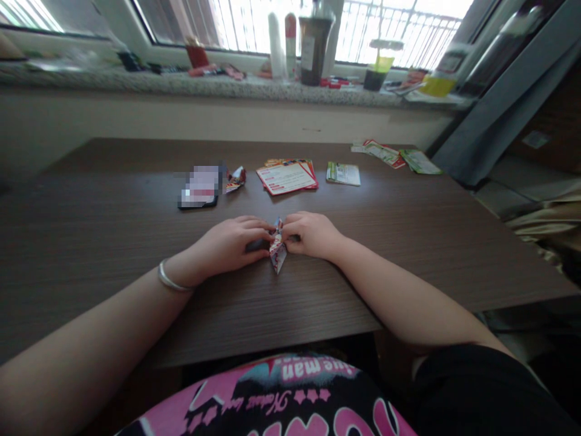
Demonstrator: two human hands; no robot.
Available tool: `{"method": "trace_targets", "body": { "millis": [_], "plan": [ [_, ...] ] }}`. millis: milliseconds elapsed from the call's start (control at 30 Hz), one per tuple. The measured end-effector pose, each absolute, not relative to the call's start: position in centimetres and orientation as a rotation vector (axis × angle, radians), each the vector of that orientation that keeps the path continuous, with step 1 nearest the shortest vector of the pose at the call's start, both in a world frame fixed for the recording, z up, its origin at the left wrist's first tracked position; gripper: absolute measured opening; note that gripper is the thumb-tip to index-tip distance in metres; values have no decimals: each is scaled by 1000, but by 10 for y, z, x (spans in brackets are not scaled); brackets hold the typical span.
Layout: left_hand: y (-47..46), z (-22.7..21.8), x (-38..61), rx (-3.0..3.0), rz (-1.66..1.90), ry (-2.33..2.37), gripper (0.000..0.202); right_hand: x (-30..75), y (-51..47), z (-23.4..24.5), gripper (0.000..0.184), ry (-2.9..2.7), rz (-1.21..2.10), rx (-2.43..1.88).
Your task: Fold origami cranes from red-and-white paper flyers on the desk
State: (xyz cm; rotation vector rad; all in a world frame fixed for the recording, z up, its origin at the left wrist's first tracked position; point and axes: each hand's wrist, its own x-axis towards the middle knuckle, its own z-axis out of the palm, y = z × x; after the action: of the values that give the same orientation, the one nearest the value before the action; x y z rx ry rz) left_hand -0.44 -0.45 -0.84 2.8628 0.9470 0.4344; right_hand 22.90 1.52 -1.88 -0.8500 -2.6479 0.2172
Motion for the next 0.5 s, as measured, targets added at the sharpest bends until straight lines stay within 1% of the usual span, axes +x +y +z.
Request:
{"method": "trace_targets", "body": {
  "millis": [300, 500],
  "plan": [
    [-10, -8, 4, 3050, 399, 940, 30, 229, 16, -19, 9, -2596, 370, -828],
    [-9, -10, 9, 3069, 401, 1011, 23, 226, 7, -13, 11, -2660, 170, -946]
  ]
}}
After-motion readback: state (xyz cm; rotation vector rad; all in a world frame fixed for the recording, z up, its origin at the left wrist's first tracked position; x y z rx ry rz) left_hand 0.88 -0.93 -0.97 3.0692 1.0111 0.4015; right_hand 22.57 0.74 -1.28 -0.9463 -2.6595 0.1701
